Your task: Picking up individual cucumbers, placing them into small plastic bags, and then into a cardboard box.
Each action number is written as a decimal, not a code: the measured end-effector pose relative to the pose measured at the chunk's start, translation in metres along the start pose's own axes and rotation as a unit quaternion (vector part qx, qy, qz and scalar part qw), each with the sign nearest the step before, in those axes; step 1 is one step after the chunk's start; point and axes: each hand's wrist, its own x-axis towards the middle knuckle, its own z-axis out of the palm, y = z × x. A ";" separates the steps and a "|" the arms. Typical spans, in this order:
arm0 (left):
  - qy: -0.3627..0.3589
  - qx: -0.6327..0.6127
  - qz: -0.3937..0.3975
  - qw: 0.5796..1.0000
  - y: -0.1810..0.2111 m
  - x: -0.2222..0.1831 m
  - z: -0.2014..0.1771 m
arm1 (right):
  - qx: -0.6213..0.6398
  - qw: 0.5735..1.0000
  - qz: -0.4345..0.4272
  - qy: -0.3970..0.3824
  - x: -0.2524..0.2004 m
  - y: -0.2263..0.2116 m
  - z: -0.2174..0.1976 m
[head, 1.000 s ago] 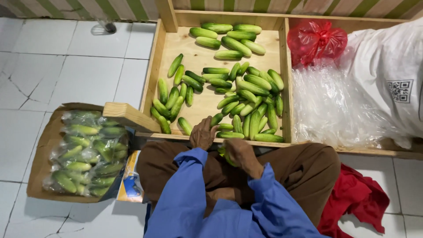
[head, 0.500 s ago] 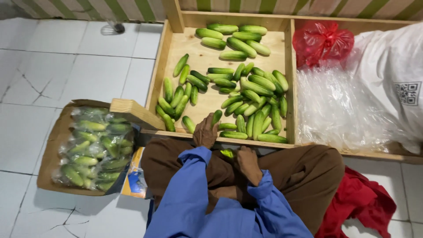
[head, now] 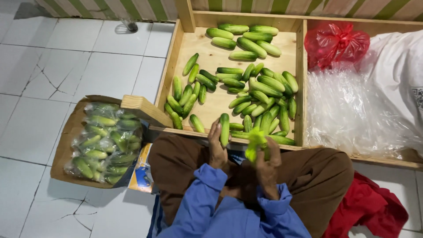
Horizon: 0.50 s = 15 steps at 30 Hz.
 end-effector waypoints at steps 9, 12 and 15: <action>-0.059 0.016 -0.036 0.997 -0.011 -0.050 0.017 | -0.122 0.935 -0.332 -0.015 0.000 -0.043 0.018; -0.051 -0.043 -0.078 0.995 0.013 -0.072 0.040 | -0.075 0.958 -0.276 0.015 -0.019 0.074 0.002; -0.035 -0.111 -0.111 0.987 0.012 -0.068 0.047 | -0.484 0.834 -0.138 -0.227 -0.049 0.183 -0.036</action>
